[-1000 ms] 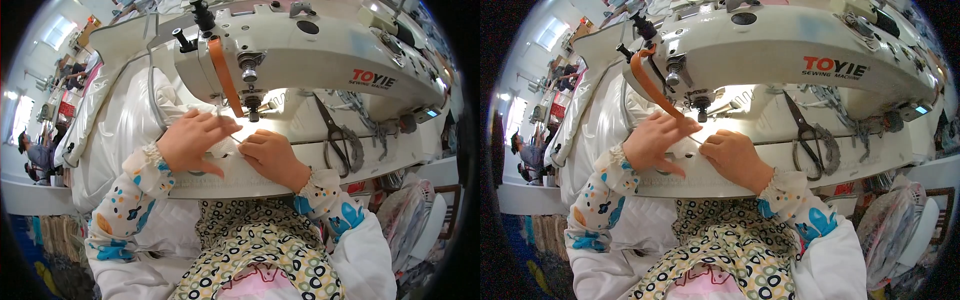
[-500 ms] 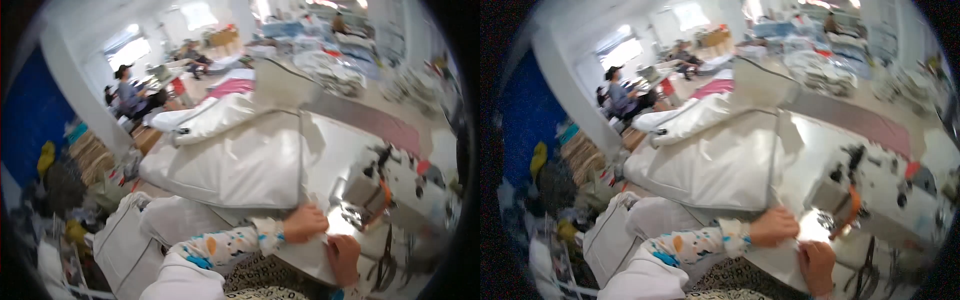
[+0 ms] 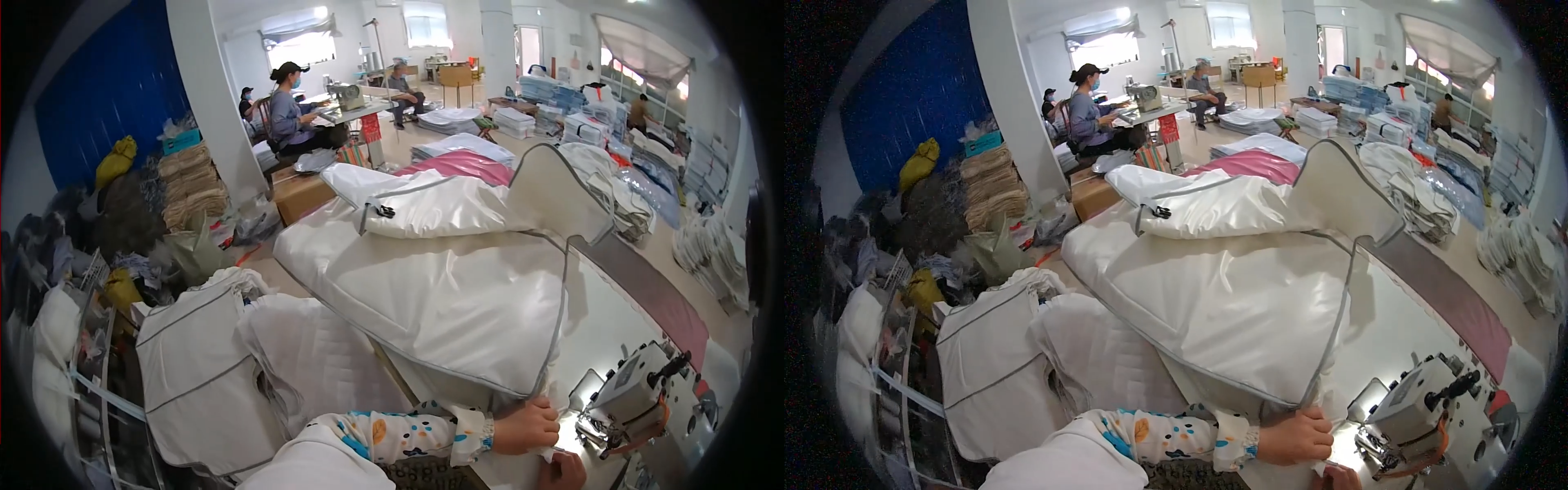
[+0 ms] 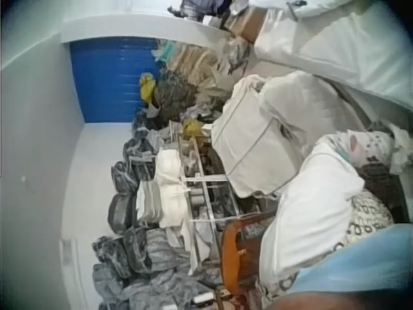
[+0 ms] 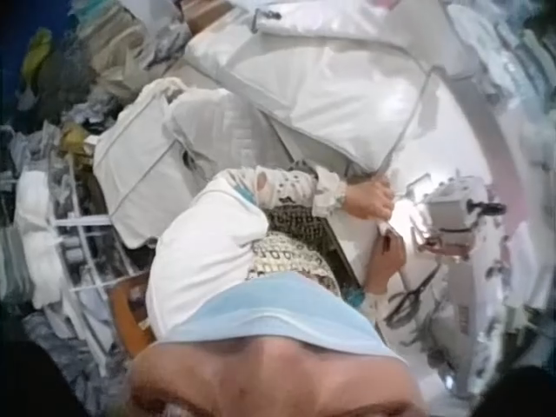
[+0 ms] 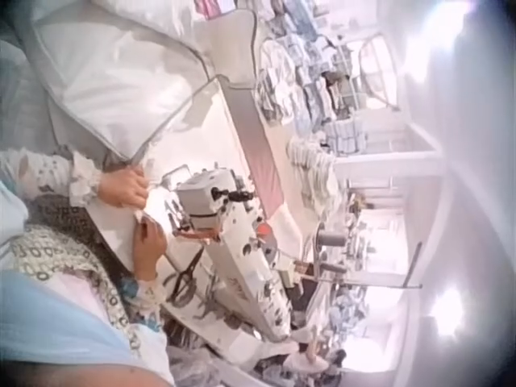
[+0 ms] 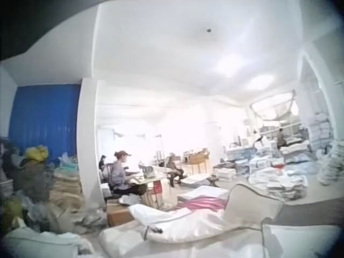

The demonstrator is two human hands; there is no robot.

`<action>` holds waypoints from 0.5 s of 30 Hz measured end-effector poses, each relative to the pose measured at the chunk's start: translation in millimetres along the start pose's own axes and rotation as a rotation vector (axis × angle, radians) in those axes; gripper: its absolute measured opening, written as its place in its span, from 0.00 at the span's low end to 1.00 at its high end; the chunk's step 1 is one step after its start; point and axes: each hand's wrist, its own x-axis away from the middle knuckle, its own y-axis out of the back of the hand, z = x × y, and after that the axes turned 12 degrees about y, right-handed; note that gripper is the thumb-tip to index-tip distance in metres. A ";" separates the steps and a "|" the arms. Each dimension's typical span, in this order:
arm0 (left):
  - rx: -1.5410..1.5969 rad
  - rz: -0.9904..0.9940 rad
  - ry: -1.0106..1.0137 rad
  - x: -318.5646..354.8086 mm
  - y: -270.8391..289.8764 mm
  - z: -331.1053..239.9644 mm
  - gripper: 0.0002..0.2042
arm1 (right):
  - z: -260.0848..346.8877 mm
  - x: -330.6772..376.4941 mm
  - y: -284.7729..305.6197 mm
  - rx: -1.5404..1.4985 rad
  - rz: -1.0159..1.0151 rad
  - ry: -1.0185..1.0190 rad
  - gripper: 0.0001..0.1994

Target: Sewing and trimming white fabric pieces using an industrial sewing machine.

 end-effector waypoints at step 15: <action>0.075 0.047 0.037 -2.9 6.9 1.1 0.13 | 11.2 -2.2 6.3 -0.044 -0.094 -0.110 0.09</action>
